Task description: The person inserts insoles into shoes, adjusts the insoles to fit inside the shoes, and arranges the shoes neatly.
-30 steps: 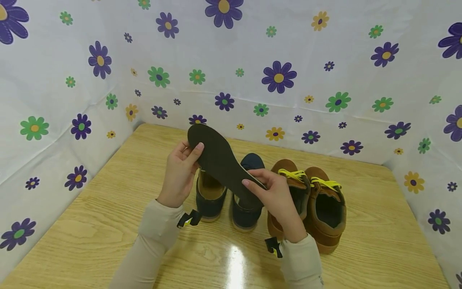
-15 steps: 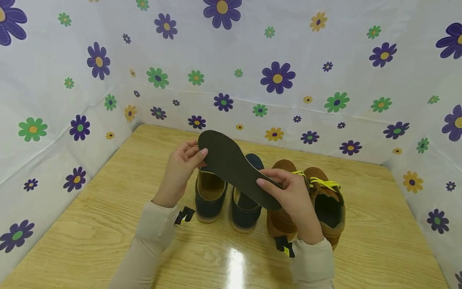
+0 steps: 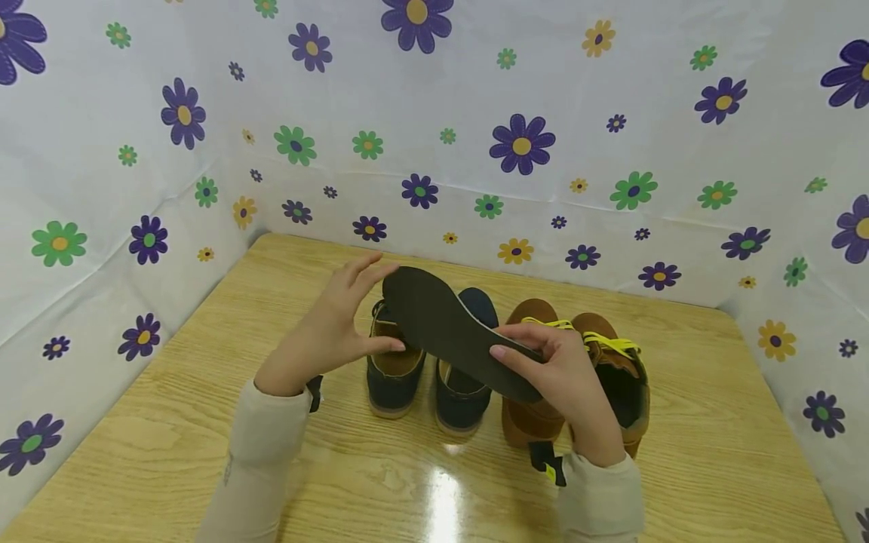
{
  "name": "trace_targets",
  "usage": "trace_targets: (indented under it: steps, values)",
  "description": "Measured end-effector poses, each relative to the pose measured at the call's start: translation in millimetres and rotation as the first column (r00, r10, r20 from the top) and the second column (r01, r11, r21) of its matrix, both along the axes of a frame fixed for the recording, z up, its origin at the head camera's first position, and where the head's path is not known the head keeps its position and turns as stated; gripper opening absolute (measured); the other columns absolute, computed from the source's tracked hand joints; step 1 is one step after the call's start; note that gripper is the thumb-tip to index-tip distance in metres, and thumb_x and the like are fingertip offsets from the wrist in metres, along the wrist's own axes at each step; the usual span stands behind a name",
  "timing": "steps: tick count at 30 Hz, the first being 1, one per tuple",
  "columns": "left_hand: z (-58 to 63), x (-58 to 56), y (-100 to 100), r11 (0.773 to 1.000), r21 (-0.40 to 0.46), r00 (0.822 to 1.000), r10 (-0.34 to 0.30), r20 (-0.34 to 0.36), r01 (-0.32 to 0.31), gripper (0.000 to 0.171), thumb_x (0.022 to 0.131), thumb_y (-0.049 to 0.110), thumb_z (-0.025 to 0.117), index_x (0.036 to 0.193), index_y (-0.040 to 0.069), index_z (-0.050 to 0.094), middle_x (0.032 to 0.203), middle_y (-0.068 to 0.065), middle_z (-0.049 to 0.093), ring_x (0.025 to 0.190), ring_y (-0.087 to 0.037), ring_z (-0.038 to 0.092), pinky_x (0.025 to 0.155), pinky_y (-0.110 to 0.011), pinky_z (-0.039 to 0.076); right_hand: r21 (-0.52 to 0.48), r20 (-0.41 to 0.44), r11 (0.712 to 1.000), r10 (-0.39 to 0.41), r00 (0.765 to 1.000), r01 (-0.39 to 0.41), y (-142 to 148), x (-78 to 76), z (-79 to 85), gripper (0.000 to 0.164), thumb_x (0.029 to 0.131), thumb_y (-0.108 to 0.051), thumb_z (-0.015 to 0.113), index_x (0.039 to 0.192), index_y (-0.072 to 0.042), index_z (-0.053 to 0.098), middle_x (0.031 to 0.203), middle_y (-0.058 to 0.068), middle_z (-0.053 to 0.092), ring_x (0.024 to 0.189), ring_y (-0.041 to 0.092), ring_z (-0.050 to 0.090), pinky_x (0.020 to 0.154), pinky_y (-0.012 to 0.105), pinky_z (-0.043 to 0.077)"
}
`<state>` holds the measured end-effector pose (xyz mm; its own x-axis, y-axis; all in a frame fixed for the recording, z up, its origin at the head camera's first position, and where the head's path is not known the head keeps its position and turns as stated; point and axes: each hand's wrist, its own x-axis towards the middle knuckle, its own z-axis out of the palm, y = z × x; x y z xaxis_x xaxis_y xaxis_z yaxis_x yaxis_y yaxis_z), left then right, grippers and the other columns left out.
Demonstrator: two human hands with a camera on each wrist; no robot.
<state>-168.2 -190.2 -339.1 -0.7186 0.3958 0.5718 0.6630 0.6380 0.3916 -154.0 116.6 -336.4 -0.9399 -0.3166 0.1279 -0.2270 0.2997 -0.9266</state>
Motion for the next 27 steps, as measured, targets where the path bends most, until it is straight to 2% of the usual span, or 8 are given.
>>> trace_targets:
  steps: [2,4,8,12,18,24,27]
  values:
    - [-0.1,1.1,4.9,0.996,-0.081,0.999,-0.033,-0.036,0.030,0.098,0.065,0.028,0.090,0.146,0.001,0.042,0.151,-0.025,0.031,0.138,-0.044,0.032,0.106,-0.060,0.030,0.016,-0.013,1.000,0.009,1.000,-0.009,1.4,0.9,0.7,0.039,0.086,-0.024,0.074,0.115,0.002,0.073,0.096,0.010,0.073,0.076,0.015,0.065,0.063,0.026,0.053]
    - [-0.6,2.1,10.8,0.989,-0.144,0.998,-0.039,-0.053,0.031,0.102,0.064,0.030,0.090,0.148,0.003,0.039,0.154,-0.023,0.029,0.141,-0.043,0.029,0.107,-0.060,0.029,0.031,-0.024,0.999,0.020,1.000,-0.020,3.0,2.2,1.4,0.039,0.086,-0.025,0.073,0.115,0.002,0.073,0.096,0.009,0.073,0.077,0.015,0.066,0.063,0.026,0.053]
    - [-3.2,4.1,20.8,0.977,-0.213,0.999,-0.024,-0.041,0.015,0.105,0.064,0.028,0.091,0.151,0.005,0.036,0.157,-0.019,0.027,0.145,-0.041,0.021,0.109,-0.057,0.026,0.039,-0.028,0.998,0.059,0.998,-0.058,5.5,3.5,2.1,0.039,0.087,-0.027,0.073,0.114,0.002,0.073,0.093,0.009,0.073,0.076,0.016,0.068,0.063,0.027,0.053]
    - [-6.1,4.6,27.7,0.969,-0.245,0.998,-0.040,-0.043,0.028,0.102,0.065,0.024,0.090,0.151,0.005,0.037,0.157,-0.018,0.030,0.146,-0.039,0.021,0.113,-0.053,0.021,0.035,-0.036,0.993,0.110,0.993,-0.109,7.6,2.4,1.6,0.037,0.087,-0.025,0.072,0.112,0.002,0.073,0.090,0.009,0.073,0.071,0.017,0.068,0.061,0.029,0.054]
    - [-8.9,5.3,34.4,0.959,-0.278,0.996,-0.074,-0.057,0.055,0.090,0.068,0.022,0.086,0.147,0.007,0.045,0.155,-0.015,0.035,0.144,-0.039,0.026,0.113,-0.055,0.019,0.056,-0.057,0.986,0.161,0.985,-0.158,12.2,1.8,2.3,0.034,0.088,-0.023,0.071,0.111,0.002,0.073,0.093,0.008,0.072,0.069,0.015,0.067,0.060,0.028,0.053]
    - [-9.4,5.9,37.3,0.953,-0.297,0.995,-0.088,-0.051,0.069,0.090,0.065,0.020,0.087,0.145,0.008,0.046,0.152,-0.010,0.041,0.143,-0.033,0.032,0.113,-0.053,0.022,0.086,-0.087,0.982,0.177,0.980,-0.170,16.4,1.8,1.7,0.034,0.088,-0.021,0.071,0.112,0.003,0.073,0.101,0.009,0.071,0.073,0.012,0.065,0.062,0.027,0.052]
    - [-9.1,6.5,38.3,0.950,-0.301,0.994,-0.095,-0.051,0.076,0.091,0.066,0.021,0.087,0.145,0.007,0.045,0.149,-0.009,0.044,0.141,-0.030,0.036,0.113,-0.051,0.023,0.124,-0.129,0.980,0.170,0.977,-0.154,17.7,2.2,0.9,0.033,0.089,-0.021,0.070,0.112,0.002,0.073,0.102,0.008,0.071,0.076,0.012,0.066,0.065,0.027,0.053]
